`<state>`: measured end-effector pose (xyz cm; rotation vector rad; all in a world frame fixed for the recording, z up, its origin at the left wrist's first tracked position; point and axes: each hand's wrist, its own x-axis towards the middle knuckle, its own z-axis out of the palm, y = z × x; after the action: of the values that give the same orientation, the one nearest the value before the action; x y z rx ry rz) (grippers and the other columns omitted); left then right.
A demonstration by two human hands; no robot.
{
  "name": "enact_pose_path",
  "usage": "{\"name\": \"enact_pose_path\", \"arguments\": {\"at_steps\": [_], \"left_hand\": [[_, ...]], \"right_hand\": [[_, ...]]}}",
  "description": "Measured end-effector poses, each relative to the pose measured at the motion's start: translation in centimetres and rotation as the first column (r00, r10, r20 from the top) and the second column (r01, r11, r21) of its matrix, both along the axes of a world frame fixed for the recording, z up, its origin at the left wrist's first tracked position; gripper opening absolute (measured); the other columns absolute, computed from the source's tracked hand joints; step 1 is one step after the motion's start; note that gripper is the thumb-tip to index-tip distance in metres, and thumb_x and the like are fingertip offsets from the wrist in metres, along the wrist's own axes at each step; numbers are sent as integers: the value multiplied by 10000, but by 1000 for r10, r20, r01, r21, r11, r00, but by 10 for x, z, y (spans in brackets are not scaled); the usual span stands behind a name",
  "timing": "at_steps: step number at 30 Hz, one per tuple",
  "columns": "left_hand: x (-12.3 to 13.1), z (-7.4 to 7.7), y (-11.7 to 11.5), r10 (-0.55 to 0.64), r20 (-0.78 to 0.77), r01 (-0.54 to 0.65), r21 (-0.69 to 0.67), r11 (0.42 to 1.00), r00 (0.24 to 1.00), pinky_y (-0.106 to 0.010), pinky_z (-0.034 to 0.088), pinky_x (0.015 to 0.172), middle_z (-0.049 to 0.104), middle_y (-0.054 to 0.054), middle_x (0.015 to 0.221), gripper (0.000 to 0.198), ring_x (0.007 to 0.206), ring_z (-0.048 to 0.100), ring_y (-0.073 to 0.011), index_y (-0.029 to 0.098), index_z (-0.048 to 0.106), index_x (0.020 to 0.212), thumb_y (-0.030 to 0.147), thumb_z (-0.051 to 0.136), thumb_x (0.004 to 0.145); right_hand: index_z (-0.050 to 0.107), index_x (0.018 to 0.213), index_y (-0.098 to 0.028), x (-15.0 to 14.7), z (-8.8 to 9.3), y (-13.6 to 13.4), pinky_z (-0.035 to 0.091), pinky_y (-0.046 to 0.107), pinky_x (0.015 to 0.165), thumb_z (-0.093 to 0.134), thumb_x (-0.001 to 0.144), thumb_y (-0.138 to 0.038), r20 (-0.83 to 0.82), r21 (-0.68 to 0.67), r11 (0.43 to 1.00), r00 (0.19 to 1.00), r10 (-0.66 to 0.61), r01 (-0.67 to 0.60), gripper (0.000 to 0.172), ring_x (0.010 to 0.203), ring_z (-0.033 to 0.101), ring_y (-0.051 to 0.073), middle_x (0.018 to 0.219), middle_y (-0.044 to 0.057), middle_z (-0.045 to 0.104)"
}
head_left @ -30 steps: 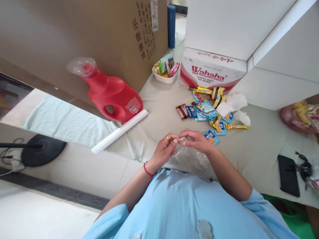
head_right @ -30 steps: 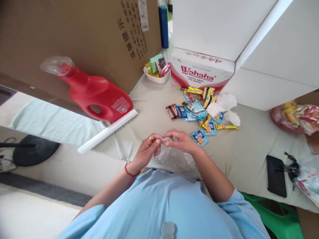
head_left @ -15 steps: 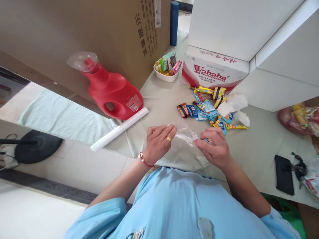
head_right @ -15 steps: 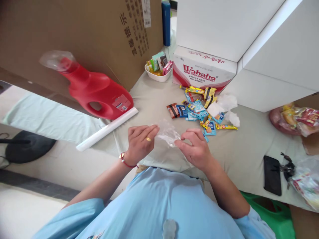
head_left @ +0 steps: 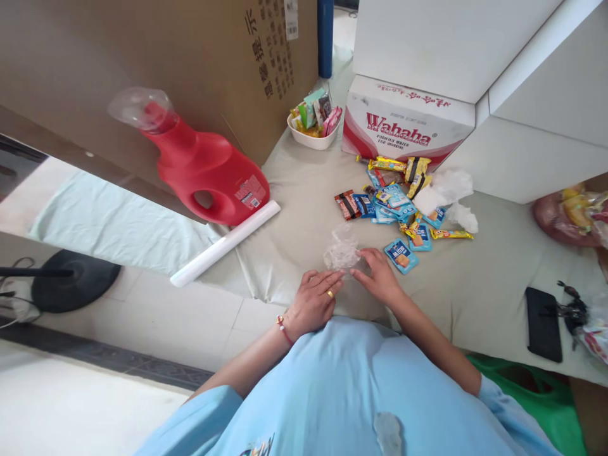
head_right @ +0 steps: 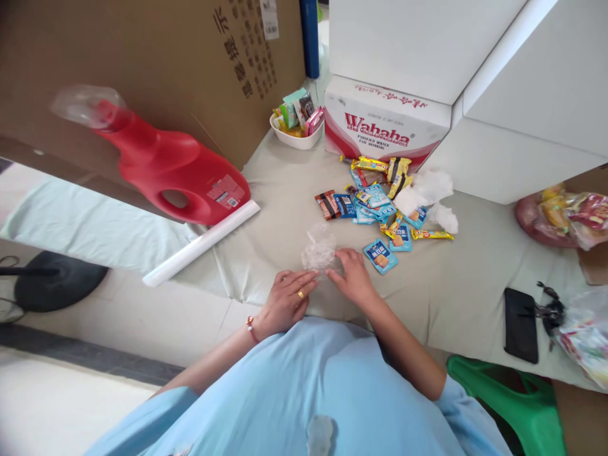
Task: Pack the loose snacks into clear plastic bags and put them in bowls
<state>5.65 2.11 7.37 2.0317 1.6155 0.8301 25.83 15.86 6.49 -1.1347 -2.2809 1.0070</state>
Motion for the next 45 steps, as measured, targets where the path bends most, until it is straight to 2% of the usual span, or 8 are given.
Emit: {"name": "enact_pose_path", "arguments": {"at_steps": [3,6,11,15,21,32,41,45], "left_hand": [[-1,4,-7,0,151,-6,37,999,988,-493,450,1055,760,-89,1320,288,1280,624,-289,275,776,1074,158,594,884],[-3,7,-10,199,376,-215,2,977,905,-497,454,1064,793,-78,1195,135,1222,598,-291,262,749,865,268,627,925],[-4,6,12,648,618,-596,-335,729,445,-384,504,917,719,-55,999,224,976,640,-221,232,626,834,427,624,944],[3,6,33,633,520,-440,-456,773,573,-330,498,819,720,-40,1010,379,877,649,-196,224,665,1067,367,828,756],[8,3,34,488,482,-345,-358,868,727,-326,502,782,723,-23,825,84,785,636,-190,236,743,862,316,734,838],[-12,-1,27,606,598,-414,-443,796,525,-274,535,736,714,-68,1026,202,946,673,-195,211,725,789,396,804,783],[-23,7,33,586,807,-295,-543,787,78,-279,516,774,700,-12,957,389,941,683,-169,231,538,856,460,835,755],[-21,9,31,580,814,-246,-554,795,38,-285,521,772,713,-21,960,424,964,705,-187,232,536,859,460,870,732]], "right_hand": [[734,1096,-231,-20,-5,11,494,485,993,628,948,-311,-38,-3,1000,999,22,-22,199,1013,639,287,1007,104,735],[745,985,-247,-27,-4,16,499,424,922,594,969,-321,-121,-41,997,991,56,-61,169,921,634,255,866,64,707],[726,959,-221,-25,1,11,512,353,802,572,974,-345,-200,-161,985,979,31,-64,198,827,627,212,899,62,685],[705,1007,-217,-27,3,6,501,338,768,585,970,-369,-223,-186,981,975,12,-55,197,801,609,203,871,46,656],[648,1197,-226,-29,0,3,457,299,660,672,863,-375,-211,-308,951,977,-24,-43,367,664,539,169,744,-36,549],[673,889,-226,-12,-2,10,444,311,681,584,943,-397,-187,-208,975,976,-112,73,200,734,549,187,805,25,603],[631,932,-234,15,-10,7,464,315,634,580,945,-555,-207,-340,915,932,-298,217,325,667,546,187,739,-2,578],[653,967,-225,41,-4,7,544,352,734,626,924,-597,-169,-397,912,968,-185,105,375,784,628,209,862,39,657]]}}
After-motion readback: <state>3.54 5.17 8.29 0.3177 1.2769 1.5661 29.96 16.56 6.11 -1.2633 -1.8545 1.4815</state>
